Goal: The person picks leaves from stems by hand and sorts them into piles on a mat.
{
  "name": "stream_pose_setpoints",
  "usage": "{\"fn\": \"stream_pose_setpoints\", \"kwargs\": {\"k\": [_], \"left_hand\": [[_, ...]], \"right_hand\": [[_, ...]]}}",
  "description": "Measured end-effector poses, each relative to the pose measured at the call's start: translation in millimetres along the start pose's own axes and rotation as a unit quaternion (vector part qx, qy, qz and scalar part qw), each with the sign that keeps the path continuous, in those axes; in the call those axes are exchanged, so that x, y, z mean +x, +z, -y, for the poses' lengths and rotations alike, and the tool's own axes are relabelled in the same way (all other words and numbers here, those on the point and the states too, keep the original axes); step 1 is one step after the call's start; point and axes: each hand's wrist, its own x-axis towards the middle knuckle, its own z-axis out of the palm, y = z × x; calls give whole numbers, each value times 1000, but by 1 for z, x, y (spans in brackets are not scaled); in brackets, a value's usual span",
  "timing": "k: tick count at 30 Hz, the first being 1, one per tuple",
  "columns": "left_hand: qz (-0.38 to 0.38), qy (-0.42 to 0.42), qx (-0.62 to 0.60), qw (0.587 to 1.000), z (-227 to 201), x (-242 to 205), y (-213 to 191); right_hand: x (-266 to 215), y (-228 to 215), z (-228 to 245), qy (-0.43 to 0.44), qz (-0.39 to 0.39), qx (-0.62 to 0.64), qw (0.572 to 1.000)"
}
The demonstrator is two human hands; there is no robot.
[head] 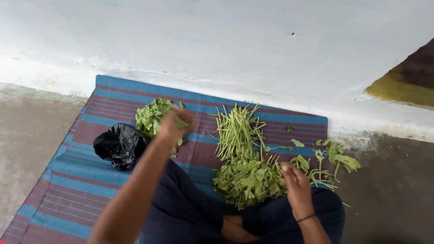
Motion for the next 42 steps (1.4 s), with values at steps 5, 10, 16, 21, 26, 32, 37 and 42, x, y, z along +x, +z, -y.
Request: {"fn": "stream_pose_setpoints", "kwargs": {"k": [5, 10, 16, 21, 26, 32, 37, 42], "left_hand": [[-404, 21, 122, 906, 62, 83, -84], [-309, 106, 406, 854, 103, 75, -32], [119, 240, 525, 808, 145, -22, 133], [339, 313, 614, 641, 143, -88, 195], [382, 213, 685, 582, 149, -101, 198], [360, 263, 656, 609, 170, -101, 183], [369, 238, 656, 614, 163, -102, 183], [372, 221, 667, 606, 161, -103, 186]], "right_hand": [[-3, -7, -30, 38, -27, 62, 997], [0, 7, -45, 35, -5, 117, 993], [23, 3, -29, -36, 12, -20, 999], [95, -39, -75, -90, -38, -101, 990], [162, -106, -148, -47, -148, -311, 938], [185, -119, -176, 127, 74, -379, 913], [172, -89, -129, 104, 90, -488, 862], [165, -57, -132, 189, 87, -486, 849]]}}
